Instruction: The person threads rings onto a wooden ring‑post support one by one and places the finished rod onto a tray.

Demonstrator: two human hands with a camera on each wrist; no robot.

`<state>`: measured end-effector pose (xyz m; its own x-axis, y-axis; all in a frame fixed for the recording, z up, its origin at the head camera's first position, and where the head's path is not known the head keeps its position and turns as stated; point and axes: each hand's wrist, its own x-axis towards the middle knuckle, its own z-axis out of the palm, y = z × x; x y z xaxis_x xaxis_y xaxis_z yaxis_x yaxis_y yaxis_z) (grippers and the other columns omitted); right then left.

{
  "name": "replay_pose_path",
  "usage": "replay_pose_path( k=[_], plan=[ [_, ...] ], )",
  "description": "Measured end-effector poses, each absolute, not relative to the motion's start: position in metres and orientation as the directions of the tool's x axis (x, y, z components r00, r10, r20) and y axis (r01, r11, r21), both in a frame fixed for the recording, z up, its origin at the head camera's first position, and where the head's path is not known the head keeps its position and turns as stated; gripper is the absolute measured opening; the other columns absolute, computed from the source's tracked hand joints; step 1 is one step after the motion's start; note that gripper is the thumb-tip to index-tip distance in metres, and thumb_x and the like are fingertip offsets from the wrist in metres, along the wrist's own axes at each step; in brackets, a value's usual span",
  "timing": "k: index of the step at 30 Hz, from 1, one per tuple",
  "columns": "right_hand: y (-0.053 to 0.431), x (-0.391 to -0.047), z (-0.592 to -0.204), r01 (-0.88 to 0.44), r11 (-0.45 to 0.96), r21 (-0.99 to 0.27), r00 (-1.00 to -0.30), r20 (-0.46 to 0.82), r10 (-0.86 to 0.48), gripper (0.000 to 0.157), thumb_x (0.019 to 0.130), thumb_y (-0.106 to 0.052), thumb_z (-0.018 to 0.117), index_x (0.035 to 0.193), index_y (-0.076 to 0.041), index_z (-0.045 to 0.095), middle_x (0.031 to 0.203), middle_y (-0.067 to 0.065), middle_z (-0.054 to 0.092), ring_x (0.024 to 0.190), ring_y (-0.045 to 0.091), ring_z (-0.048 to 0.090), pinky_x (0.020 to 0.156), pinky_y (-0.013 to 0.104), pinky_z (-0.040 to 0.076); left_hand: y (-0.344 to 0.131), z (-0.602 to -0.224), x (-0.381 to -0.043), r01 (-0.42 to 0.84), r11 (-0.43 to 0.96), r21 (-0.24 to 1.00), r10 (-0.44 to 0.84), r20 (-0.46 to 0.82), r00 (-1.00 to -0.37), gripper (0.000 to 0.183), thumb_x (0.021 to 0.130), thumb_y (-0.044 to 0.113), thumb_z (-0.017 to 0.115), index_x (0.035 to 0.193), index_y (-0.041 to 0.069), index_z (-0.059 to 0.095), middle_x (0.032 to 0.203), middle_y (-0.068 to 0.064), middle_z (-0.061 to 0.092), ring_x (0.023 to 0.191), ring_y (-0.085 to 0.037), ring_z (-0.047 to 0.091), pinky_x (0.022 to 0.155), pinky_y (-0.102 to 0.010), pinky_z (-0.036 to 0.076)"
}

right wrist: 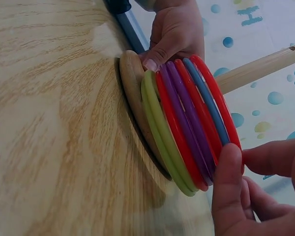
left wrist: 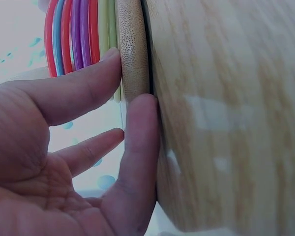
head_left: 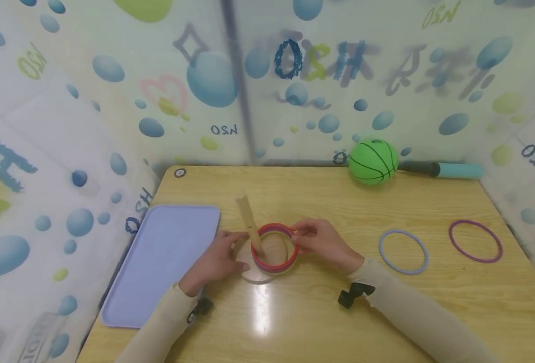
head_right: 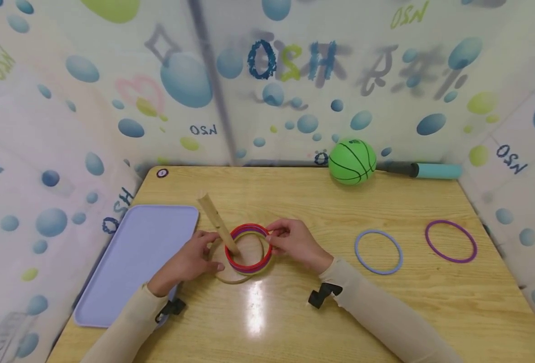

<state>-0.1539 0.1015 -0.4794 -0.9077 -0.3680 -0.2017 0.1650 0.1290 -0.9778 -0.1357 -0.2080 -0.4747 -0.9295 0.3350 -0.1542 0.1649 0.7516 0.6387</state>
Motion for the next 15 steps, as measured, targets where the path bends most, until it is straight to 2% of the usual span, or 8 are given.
replay_pose_path(
  k=[8, 15],
  plan=[
    [0.125, -0.154, -0.479, 0.062, 0.249, -0.967, -0.934, -0.144, -0.327, 0.036, 0.097, -0.011, 0.073, 0.129, 0.004, 0.068, 0.11, 0.018, 0.073, 0.09, 0.014, 0.069, 0.081, 0.031, 0.062, -0.206, -0.478, -0.136, 0.133, 0.759, 0.638, 0.309, -0.174, -0.935, 0.08, 0.076, 0.02, 0.094, 0.148, 0.014, 0.061, 0.126, -0.016, 0.056, 0.1, -0.023, 0.055, 0.088, -0.042, 0.051],
    [0.159, -0.148, -0.474, 0.095, 0.203, -0.975, -0.941, -0.154, -0.3, 0.039, 0.1, -0.013, 0.072, 0.129, 0.011, 0.063, 0.115, 0.024, 0.07, 0.092, 0.013, 0.069, 0.085, 0.036, 0.063, -0.207, -0.478, -0.132, 0.153, 0.765, 0.625, 0.315, -0.157, -0.936, 0.078, 0.076, 0.018, 0.095, 0.146, 0.011, 0.062, 0.12, -0.015, 0.056, 0.097, -0.021, 0.052, 0.084, -0.04, 0.05]
  ],
)
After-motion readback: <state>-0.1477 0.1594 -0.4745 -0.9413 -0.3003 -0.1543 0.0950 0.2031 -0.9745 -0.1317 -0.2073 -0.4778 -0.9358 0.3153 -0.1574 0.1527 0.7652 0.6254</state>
